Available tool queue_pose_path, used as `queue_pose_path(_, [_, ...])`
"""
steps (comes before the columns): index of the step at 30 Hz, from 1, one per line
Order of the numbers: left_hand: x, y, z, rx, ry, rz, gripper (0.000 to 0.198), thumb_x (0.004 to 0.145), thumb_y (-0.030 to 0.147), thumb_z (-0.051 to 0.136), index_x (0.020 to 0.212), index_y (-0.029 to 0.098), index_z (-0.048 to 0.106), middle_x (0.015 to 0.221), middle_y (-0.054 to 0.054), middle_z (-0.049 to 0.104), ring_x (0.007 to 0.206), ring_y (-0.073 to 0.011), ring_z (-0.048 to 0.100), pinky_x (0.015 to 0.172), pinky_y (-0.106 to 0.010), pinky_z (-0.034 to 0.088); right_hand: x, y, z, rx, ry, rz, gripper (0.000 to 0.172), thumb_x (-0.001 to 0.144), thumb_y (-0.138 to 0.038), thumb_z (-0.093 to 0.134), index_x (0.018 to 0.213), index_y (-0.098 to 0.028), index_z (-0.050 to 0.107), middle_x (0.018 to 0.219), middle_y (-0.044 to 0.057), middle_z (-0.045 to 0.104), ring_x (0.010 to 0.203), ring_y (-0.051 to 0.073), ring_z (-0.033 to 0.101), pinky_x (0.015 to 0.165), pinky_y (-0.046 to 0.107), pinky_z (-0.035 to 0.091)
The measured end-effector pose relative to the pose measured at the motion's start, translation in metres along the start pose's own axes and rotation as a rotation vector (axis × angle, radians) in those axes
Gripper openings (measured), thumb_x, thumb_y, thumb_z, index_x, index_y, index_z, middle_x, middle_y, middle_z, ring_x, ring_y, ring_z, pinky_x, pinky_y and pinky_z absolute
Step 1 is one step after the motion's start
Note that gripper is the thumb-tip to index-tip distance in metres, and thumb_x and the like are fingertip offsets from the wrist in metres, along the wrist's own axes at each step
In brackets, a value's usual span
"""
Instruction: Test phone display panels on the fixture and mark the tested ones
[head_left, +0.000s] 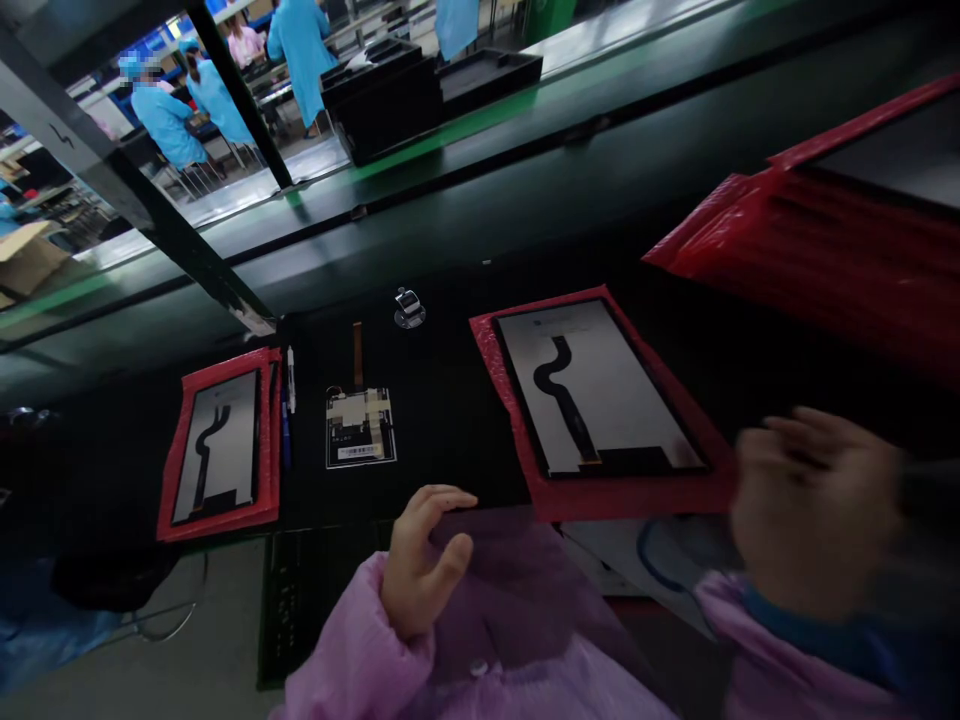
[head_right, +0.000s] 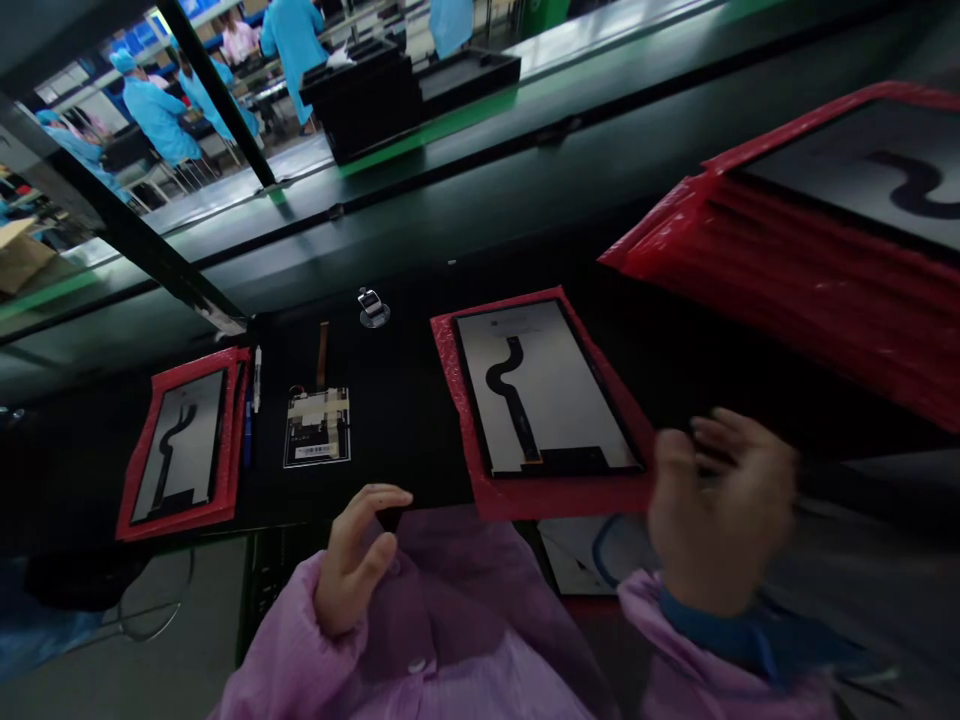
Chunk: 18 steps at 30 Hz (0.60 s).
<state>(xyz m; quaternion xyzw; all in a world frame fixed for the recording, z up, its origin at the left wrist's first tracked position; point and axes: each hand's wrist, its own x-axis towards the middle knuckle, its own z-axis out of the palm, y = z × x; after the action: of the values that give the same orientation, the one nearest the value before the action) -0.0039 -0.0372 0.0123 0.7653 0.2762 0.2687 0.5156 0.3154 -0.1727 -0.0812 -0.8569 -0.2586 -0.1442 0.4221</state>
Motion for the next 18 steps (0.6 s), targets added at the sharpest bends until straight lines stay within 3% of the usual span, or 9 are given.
queue_pose_path(3, [0.021,-0.007,0.033,0.223,-0.125,0.153,0.047,0.099,0.048,0.054,0.136,0.018,0.06,0.143,-0.017,0.06,0.136,-0.0302,0.055,0.113,-0.049,0.05,0.005,-0.01,0.021,-0.189,-0.144,-0.117,0.048,0.099,-0.046,0.04,0.117,-0.012,0.068,0.112,0.023,0.07,0.107,0.034,0.063,0.093,0.05,0.044])
queue_pose_path(6, [0.044,-0.02,0.065,0.465,-0.212,0.295,0.063,0.097,0.047,0.057,0.148,0.009,0.049,0.157,-0.022,0.046,0.151,-0.0351,0.039,0.122,-0.054,0.043,0.007,-0.022,0.03,-0.237,-0.19,-0.171,0.05,0.102,-0.042,0.036,0.113,-0.01,0.072,0.108,0.022,0.072,0.104,0.032,0.064,0.093,0.047,0.042])
queue_pose_path(9, [0.056,-0.031,0.078,0.635,-0.185,0.327,0.059,0.1,0.039,0.053,0.148,0.004,0.048,0.153,-0.023,0.051,0.148,-0.0348,0.044,0.12,-0.052,0.046,0.003,-0.04,0.031,-0.301,-0.153,-0.221,0.063,0.103,-0.053,0.035,0.119,-0.004,0.072,0.108,0.024,0.07,0.102,0.034,0.061,0.09,0.047,0.042])
queue_pose_path(13, [0.052,-0.036,0.064,0.717,-0.081,0.351,0.049,0.103,0.033,0.05,0.143,0.006,0.055,0.146,-0.019,0.06,0.141,-0.0311,0.053,0.114,-0.047,0.053,-0.004,-0.07,0.032,-0.23,-0.215,-0.259,0.072,0.104,-0.059,0.028,0.13,-0.004,0.066,0.114,0.022,0.068,0.101,0.032,0.058,0.093,0.046,0.044])
queue_pose_path(18, [0.03,-0.042,0.025,0.789,0.136,0.349,0.04,0.101,0.026,0.054,0.139,0.016,0.059,0.139,-0.015,0.066,0.134,-0.0291,0.06,0.105,-0.048,0.057,-0.022,-0.112,0.037,0.009,-0.316,-0.216,0.066,0.105,-0.056,0.027,0.132,-0.008,0.063,0.12,0.019,0.067,0.105,0.029,0.058,0.097,0.046,0.048])
